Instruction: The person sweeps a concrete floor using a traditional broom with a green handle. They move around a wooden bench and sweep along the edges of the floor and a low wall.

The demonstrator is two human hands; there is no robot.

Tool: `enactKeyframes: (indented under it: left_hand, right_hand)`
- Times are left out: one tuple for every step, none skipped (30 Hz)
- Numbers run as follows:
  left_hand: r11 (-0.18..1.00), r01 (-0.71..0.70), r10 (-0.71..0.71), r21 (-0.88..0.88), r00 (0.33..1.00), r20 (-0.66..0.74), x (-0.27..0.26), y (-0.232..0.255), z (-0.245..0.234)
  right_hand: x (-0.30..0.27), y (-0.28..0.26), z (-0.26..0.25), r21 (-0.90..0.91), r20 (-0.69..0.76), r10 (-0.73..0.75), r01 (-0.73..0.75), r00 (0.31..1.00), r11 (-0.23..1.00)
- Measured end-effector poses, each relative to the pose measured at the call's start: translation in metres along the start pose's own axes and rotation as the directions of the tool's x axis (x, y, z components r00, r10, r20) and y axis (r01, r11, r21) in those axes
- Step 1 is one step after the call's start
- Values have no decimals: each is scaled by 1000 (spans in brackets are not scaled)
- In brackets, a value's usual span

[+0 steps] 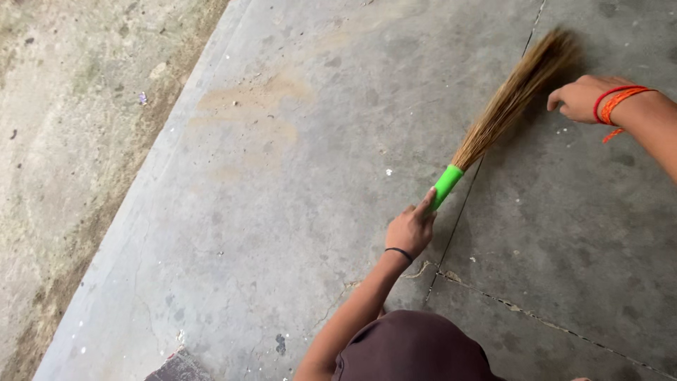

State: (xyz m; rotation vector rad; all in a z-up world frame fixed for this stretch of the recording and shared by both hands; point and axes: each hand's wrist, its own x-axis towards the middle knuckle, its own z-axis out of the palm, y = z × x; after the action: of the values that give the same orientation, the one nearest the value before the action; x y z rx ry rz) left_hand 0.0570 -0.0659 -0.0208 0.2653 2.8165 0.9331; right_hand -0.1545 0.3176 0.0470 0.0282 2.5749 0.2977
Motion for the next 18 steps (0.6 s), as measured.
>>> enactKeyframes:
  left_hand:
    - [1000, 20, -20, 14, 1000, 0, -2, -2, 1]
    - [999, 36, -36, 28, 999, -1, -5, -11, -1]
    - [998, 52, -52, 41, 999, -3, -7, -23, -4]
    - [997, 68, -67, 20, 996, -67, -6, -38, -8]
    - [996, 84, -83, -2, 988, -130, -5, -55, -12]
    - [974, 217, -222, -58, 968, -115, -4, -74, -20]
    - [932, 346, -356, -112, 930, -91, -1, -96, -30]
    - [923, 371, -383, -104, 912, -150, 3, -118, -43]
    - [913, 395, -407, -97, 889, -209, 7, -138, -56]
    - [876, 468, -483, -120, 847, -222, 13, -156, -71]
    - [832, 536, -555, -144, 798, -234, 20, -173, -88]
    - [894, 439, -438, -88, 820, -369, 26, -189, -108]
    - [940, 342, -304, -14, 817, -490, 30, -198, -122]
    - [944, 330, -293, -18, 809, -510, 31, -203, -135]
    - [948, 319, -281, -21, 800, -530, 31, -204, -146]
    - [954, 300, -263, -24, 793, -549, 33, -199, -153]
    - [942, 322, -322, -92, 796, -513, 32, -190, -156]
    - [924, 348, -380, -156, 798, -467, 26, -177, -152]
  right_hand:
    - [-2, 0, -1, -1, 7, 2, -2, 1000, 1000]
    - [-3, -3, -3, -2, 12, 8, -8, 1000, 1000]
    - [-4, -6, -5, 19, 18, -6, 6, 1000, 1000]
    - [-4, -6, -6, 37, 19, -22, 22, 1000, 999]
    - [-5, -6, -6, 56, 19, -39, 37, 999, 998]
    - [-5, -8, -6, 43, 30, -36, 34, 999, 998]
    - [-5, -10, -5, 30, 40, -33, 32, 999, 999]
    - [-4, -10, -4, 19, 48, -32, 31, 998, 999]
    - [-3, -9, -2, -9, 49, -22, 22, 999, 1000]
    - [-1, -8, 0, -37, 47, -12, 14, 999, 999]
    - [1, -7, 1, -65, 45, -2, 5, 999, 998]
    - [4, -8, 3, -81, 37, -4, 7, 999, 997]
    - [7, -8, 6, -96, 28, -6, 9, 1000, 995]
    - [11, -9, 6, -108, 16, -9, 10, 1000, 994]
    - [15, -11, 6, -110, 20, -10, 12, 1000, 994]
    - [18, -9, 5, -110, 20, -5, 7, 1000, 994]
    - [21, -9, 3, -111, 20, 1, 2, 1000, 994]
    - [22, -10, 4, -109, 7, -13, 13, 1000, 994]
